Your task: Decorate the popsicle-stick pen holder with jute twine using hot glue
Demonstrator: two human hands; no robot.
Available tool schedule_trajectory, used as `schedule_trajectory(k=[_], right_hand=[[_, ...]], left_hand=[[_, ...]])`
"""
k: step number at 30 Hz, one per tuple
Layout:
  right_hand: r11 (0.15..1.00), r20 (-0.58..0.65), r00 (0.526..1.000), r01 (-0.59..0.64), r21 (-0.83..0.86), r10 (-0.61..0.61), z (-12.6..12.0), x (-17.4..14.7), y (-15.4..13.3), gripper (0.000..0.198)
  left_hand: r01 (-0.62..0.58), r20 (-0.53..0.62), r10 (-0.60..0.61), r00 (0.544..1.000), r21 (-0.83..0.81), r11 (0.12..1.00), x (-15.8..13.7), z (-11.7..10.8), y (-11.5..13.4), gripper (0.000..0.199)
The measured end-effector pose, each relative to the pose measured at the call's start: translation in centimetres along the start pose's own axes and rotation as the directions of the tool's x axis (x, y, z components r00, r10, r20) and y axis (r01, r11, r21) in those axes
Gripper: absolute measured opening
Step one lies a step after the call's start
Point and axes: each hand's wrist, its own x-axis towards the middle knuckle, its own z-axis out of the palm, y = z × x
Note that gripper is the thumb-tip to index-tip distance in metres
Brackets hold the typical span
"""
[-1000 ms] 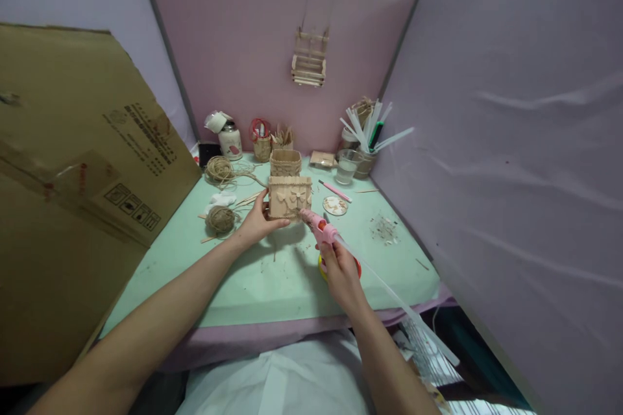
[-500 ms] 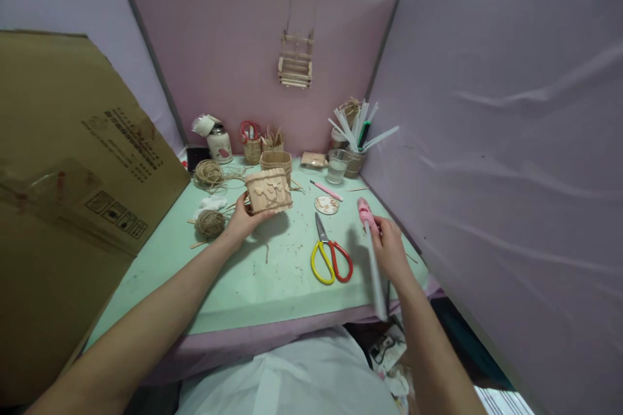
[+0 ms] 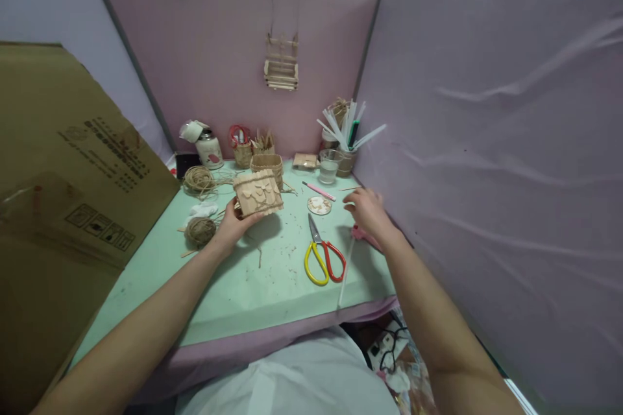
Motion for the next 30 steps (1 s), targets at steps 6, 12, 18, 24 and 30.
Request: schedule_trajectory(k=[6, 12, 18, 24, 30], right_hand=[[0.995, 0.182, 0.979, 0.093, 0.032, -0.097, 2.5, 8.6, -4.3, 0.013], [0.994, 0.302, 0.95, 0.053, 0.091, -0.078, 5.5, 11.0, -4.5, 0.034], [0.962, 0.301, 0.953, -0.046, 0.269, -0.038, 6.3, 10.9, -4.6, 0.034], [0.783, 0.221, 0.975, -0.147, 0.604, 0.012, 4.6, 10.2, -3.8, 0.021], [0.399, 0.225, 0.974, -0.208, 0.893, 0.005, 2.0, 7.8, -4.5, 0.023]], left_hand=[[0.003, -0.006, -0.003, 1.0, -0.014, 1.0, 0.4, -0.3, -0.2, 0.098], [0.023, 0.004, -0.023, 1.0, -0.021, 1.0, 0.4, -0.3, 0.0, 0.097], [0.028, 0.012, -0.027, 1.0, -0.035, 0.999, 0.3, -0.2, 0.0, 0.099], [0.034, 0.004, -0.034, 0.999, -0.02, 0.999, 0.5, -0.2, -0.4, 0.104], [0.028, 0.017, -0.028, 0.999, -0.019, 0.999, 0.6, -0.1, -0.8, 0.106]])
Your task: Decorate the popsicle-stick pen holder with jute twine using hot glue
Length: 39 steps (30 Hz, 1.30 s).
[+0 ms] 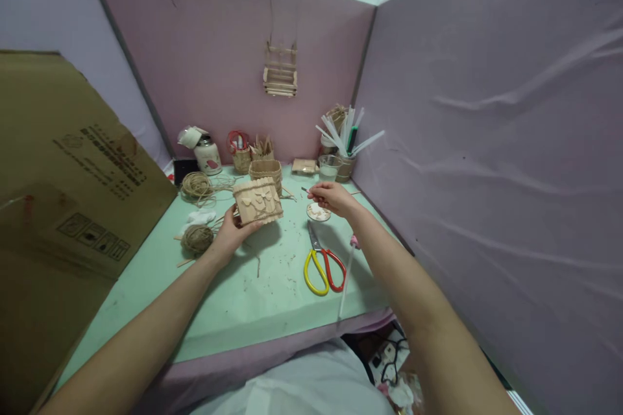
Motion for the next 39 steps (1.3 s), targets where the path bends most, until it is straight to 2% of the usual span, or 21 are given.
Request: schedule_trajectory(k=[5, 9, 12, 15, 19, 25, 34, 39], right_hand=[[0.974, 0.003, 1.0, -0.004, 0.226, 0.004, 1.9, -2.5, -1.7, 0.024], [0.961, -0.032, 0.999, 0.037, 0.275, -0.03, 4.2, -4.4, -2.5, 0.025], [0.967, -0.088, 0.992, 0.109, 0.231, -0.091, 5.9, -5.3, -3.0, 0.029], [0.972, -0.113, 0.984, 0.155, 0.177, -0.136, 7.2, -5.6, -3.3, 0.023], [0.973, -0.108, 0.979, 0.185, 0.139, -0.17, 8.8, -5.4, -3.5, 0.018], [0.978, -0.221, 0.953, 0.205, -0.035, -0.207, 10.9, -4.7, -3.2, 0.019], [0.977, -0.197, 0.957, 0.198, -0.084, -0.211, 11.5, -3.7, -2.7, 0.019], [0.978, -0.189, 0.961, 0.189, -0.089, -0.203, 11.3, -3.4, -2.9, 0.018]], left_hand=[[0.018, 0.001, -0.018, 1.0, -0.002, 1.0, 0.0, 0.0, -0.1, 0.109], [0.0, 0.022, 0.0, 1.0, -0.005, 1.0, -0.3, 0.1, 0.2, 0.105], [-0.033, 0.03, 0.033, 0.999, -0.014, 0.999, -0.6, 0.3, 0.3, 0.103], [-0.062, 0.031, 0.062, 0.998, -0.003, 0.998, -0.6, 0.5, 0.1, 0.104], [-0.106, 0.016, 0.105, 0.994, 0.026, 0.994, -0.6, 0.6, -0.1, 0.111], [-0.123, -0.013, 0.124, 0.992, 0.042, 0.992, -0.8, 0.5, 0.1, 0.117], [-0.131, -0.044, 0.131, 0.99, 0.012, 0.991, -0.7, 0.7, 0.0, 0.118], [-0.124, -0.042, 0.126, 0.991, 0.056, 0.991, -0.9, 0.7, 0.3, 0.119]])
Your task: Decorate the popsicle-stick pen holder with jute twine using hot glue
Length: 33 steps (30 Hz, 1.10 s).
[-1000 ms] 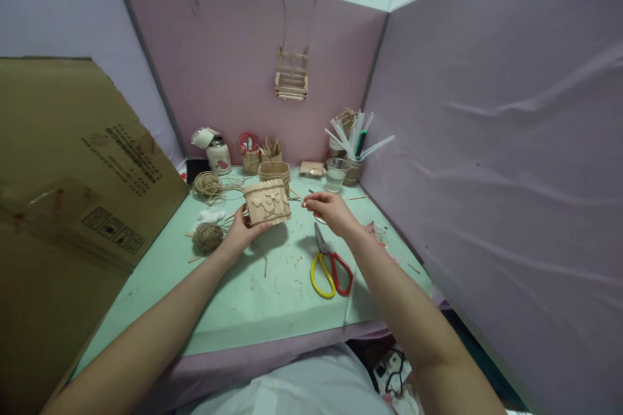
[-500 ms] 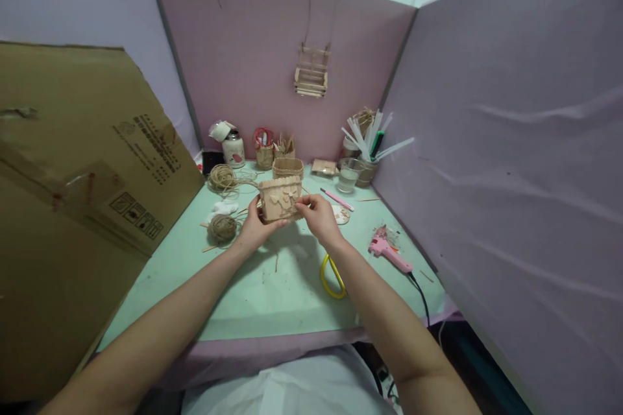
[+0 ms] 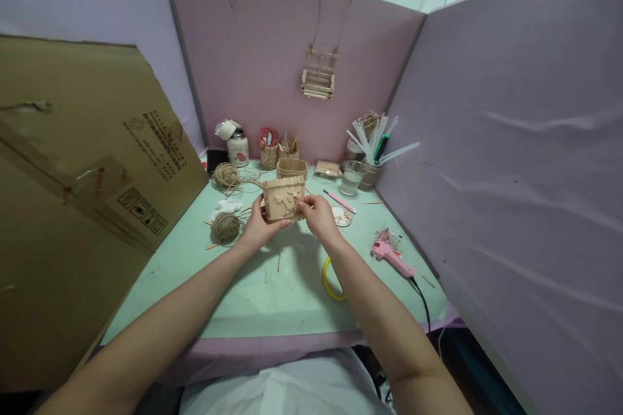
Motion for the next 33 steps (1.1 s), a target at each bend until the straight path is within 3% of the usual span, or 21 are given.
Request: schedule_trajectory(k=[8, 16, 27, 33], right_hand=[[0.998, -0.002, 0.999, -0.041, 0.037, 0.041, 0.2, -0.1, -0.2, 0.015], [0.977, 0.034, 0.993, -0.12, 0.178, 0.116, 0.0, -0.2, -1.0, 0.022], [0.956, -0.088, 0.982, -0.137, 0.26, 0.165, 1.9, -0.8, 0.1, 0.032], [0.976, -0.145, 0.982, -0.091, 0.197, 0.12, 2.3, -1.0, 0.3, 0.031]], left_hand=[[0.004, -0.007, -0.004, 1.0, -0.001, 1.0, 0.2, 0.0, -0.2, 0.117], [-0.004, 0.015, 0.004, 1.0, 0.015, 1.0, -0.1, 0.0, 0.3, 0.116], [-0.004, -0.007, 0.004, 1.0, 0.03, 1.0, -0.2, -0.1, 0.7, 0.113], [0.017, -0.027, -0.016, 1.0, 0.023, 1.0, -0.1, -0.1, 0.4, 0.115]])
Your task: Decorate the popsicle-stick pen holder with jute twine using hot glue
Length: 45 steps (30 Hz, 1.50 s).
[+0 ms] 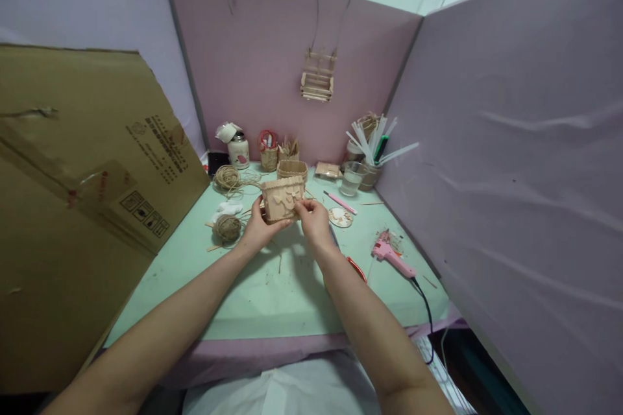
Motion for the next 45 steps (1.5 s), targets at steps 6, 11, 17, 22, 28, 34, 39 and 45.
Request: schedule_trajectory(k=[6, 11, 17, 22, 28, 34, 39, 45], right_hand=[[0.986, -0.081, 0.992, 0.079, -0.149, -0.092, 0.0, -0.1, 0.3, 0.024], [0.963, -0.127, 0.982, 0.107, -0.246, -0.142, 0.3, -0.3, 0.2, 0.019], [0.949, -0.167, 0.97, 0.12, -0.29, -0.174, 0.6, -0.2, 0.3, 0.017], [0.938, -0.239, 0.949, 0.122, -0.325, -0.206, 0.7, -0.3, 0.6, 0.021], [0.956, -0.254, 0.947, 0.127, -0.266, -0.196, 1.0, -0.6, 0.6, 0.024], [0.969, -0.21, 0.956, 0.168, -0.18, -0.204, 0.0, -0.6, -0.3, 0.023], [0.959, -0.195, 0.957, 0.168, -0.228, -0.215, -1.0, -0.2, -0.6, 0.031], [0.96, -0.192, 0.968, 0.11, -0.256, -0.162, -1.0, -0.2, 0.1, 0.044]], left_hand=[[-0.003, 0.007, 0.003, 1.0, -0.004, 1.0, 0.0, 0.0, 0.1, 0.114], [0.002, 0.004, -0.002, 1.0, 0.007, 1.0, -0.1, 0.0, 0.3, 0.113], [0.002, -0.001, -0.002, 1.0, -0.041, 0.999, 0.0, 0.1, 0.0, 0.115], [-0.001, 0.01, 0.002, 1.0, -0.089, 0.996, 0.2, 0.2, -0.4, 0.117], [-0.004, 0.028, 0.008, 1.0, -0.115, 0.993, 0.1, 0.2, 0.0, 0.114], [0.05, 0.052, -0.043, 0.998, -0.133, 0.99, -0.2, 0.1, 0.6, 0.112], [0.024, 0.057, -0.016, 0.998, -0.142, 0.99, -0.2, 0.1, 0.4, 0.108], [0.048, 0.072, -0.036, 0.997, -0.16, 0.986, -0.1, 0.1, 0.4, 0.115]])
